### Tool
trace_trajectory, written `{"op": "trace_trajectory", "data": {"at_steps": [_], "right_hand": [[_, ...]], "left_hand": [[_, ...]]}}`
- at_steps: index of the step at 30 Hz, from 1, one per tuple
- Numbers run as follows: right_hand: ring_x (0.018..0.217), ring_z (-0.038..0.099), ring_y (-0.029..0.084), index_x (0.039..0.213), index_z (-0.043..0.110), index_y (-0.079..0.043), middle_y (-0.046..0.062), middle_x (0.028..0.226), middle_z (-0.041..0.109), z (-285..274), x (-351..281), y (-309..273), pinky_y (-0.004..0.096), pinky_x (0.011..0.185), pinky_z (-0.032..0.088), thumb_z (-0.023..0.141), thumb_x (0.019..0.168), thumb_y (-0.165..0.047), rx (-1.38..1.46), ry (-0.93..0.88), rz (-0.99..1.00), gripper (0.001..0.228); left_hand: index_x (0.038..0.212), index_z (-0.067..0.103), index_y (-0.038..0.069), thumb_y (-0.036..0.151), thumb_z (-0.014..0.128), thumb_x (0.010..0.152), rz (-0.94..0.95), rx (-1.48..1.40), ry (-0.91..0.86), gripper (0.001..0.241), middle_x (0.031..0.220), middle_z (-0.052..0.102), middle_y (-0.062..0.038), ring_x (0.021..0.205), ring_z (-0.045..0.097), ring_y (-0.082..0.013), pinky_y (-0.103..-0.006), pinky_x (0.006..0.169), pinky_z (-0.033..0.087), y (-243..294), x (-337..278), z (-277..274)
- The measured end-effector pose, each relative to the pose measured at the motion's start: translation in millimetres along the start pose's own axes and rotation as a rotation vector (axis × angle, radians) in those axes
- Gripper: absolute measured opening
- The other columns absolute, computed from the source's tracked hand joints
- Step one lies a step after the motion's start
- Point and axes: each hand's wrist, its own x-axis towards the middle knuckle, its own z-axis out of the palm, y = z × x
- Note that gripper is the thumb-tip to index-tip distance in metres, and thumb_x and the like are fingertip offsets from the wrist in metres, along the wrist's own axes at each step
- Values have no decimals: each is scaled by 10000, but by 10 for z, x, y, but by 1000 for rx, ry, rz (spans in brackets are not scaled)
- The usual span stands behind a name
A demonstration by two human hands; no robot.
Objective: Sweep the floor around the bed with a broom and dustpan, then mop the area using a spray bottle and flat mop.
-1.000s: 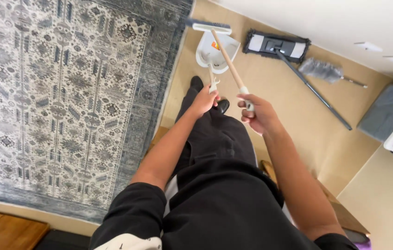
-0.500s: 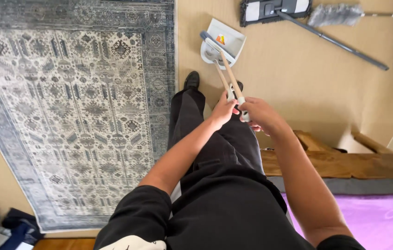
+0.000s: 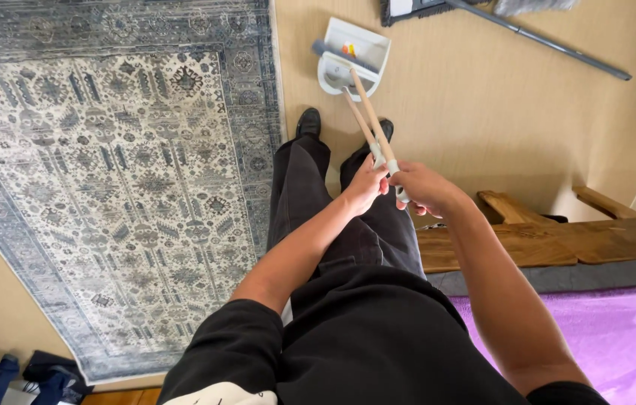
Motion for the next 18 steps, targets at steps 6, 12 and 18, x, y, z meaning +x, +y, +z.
{"op": "trace_trajectory", "data": {"at_steps": [6, 12, 18], "right_hand": [[430, 418, 122, 1129, 676, -139, 83, 682, 590, -267, 71, -131, 303, 396, 312, 513, 942, -231, 38, -82, -57, 265], [446, 432, 141, 1119, 600, -3, 96, 675, 612, -337, 237, -175, 326, 423, 389, 516, 997, -275, 161, -58, -134, 309], [434, 472, 151, 1379, 578, -243, 82, 629, 531, -133, -58, -412, 354, 398, 443, 460, 969, -254, 145, 120, -189, 427]], "left_hand": [[1281, 493, 53, 230, 549, 1069, -6, 126, 16, 281, 911, 593, -30, 633, 542, -92, -283, 578, 467, 379, -98, 98], [1284, 565, 52, 288, 549, 1054, 66, 288, 126, 330, 957, 642, -54, 629, 556, -94, -267, 552, 472, 550, 83, 95], [1251, 579, 76, 285, 514, 1038, 95, 391, 191, 305, 972, 691, -48, 570, 523, -98, -275, 513, 462, 771, 8, 259]]}}
